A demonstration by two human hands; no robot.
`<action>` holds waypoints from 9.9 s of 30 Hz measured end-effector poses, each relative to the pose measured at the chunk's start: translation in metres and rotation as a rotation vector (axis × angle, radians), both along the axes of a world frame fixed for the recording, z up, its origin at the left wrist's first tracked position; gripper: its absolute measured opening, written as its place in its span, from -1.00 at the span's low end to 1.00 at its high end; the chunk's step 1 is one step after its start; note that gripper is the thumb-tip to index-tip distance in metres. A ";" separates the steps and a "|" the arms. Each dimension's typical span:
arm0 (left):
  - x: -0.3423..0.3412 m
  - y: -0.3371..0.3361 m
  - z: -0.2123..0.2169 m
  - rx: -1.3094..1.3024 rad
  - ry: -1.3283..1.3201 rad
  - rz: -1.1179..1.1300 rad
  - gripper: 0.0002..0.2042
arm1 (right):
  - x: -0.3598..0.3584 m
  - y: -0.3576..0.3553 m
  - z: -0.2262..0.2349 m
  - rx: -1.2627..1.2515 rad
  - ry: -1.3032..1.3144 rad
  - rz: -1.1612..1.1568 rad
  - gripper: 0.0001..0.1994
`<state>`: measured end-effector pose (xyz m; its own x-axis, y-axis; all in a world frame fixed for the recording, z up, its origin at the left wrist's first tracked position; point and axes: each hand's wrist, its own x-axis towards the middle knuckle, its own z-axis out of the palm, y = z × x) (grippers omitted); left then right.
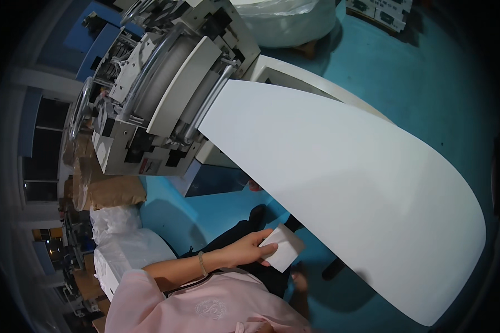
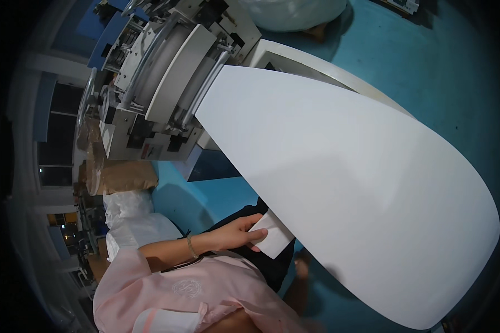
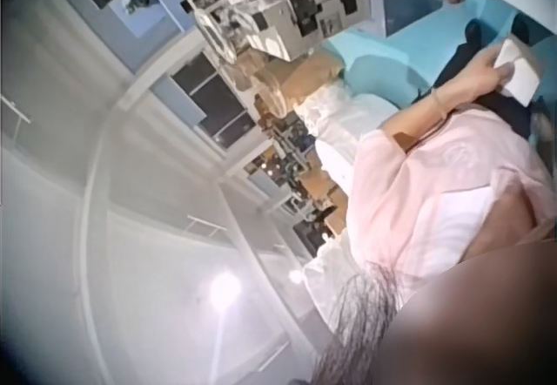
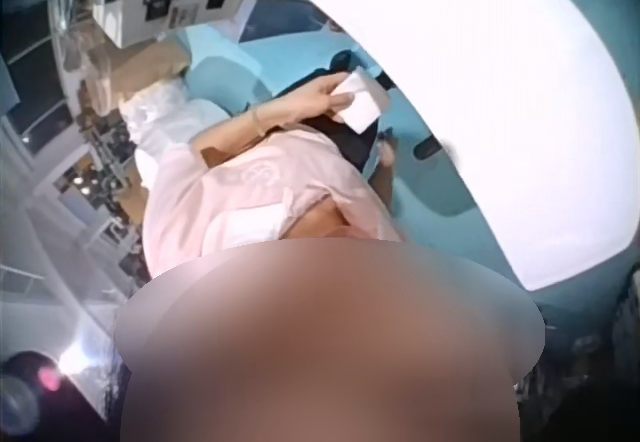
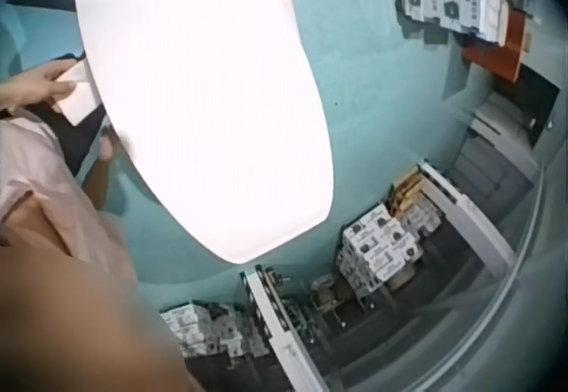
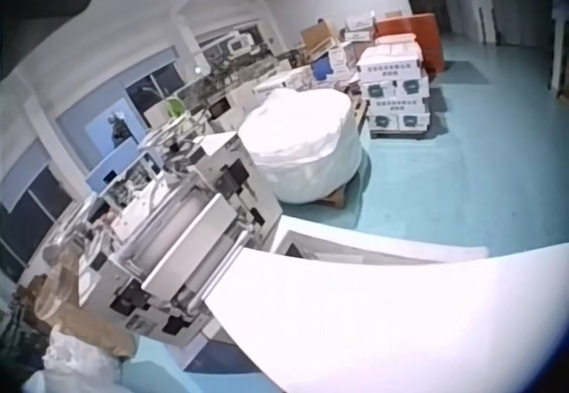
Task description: Manually placing stacks of paper napkins onto a moving conveyor belt of an industrial machine and checking the machinery.
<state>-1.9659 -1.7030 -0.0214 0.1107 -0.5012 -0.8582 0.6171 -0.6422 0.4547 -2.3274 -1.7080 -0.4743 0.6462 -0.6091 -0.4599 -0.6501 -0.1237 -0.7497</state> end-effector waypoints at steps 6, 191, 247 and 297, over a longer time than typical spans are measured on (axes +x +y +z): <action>0.006 0.016 0.003 0.042 -0.019 0.071 -0.65 | -0.027 0.038 -0.031 0.855 0.323 -0.496 -0.77; 0.901 1.164 -0.169 -0.228 0.029 0.924 -0.56 | 1.127 0.608 0.278 -1.361 0.342 -0.547 -0.45; 0.965 0.799 0.005 -0.407 -0.260 0.604 -0.70 | 1.413 0.192 0.463 -0.482 1.010 0.661 -0.61; 0.874 1.110 -0.109 -0.445 0.084 0.646 -0.76 | 1.092 0.594 0.288 -0.856 0.056 -0.636 -0.44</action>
<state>-1.0916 -0.5930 -0.1306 0.4409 -0.6581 -0.6104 0.8495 0.0864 0.5204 -1.2349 -1.1137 -0.1861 0.0871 -0.9614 0.2610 -0.8115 -0.2204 -0.5412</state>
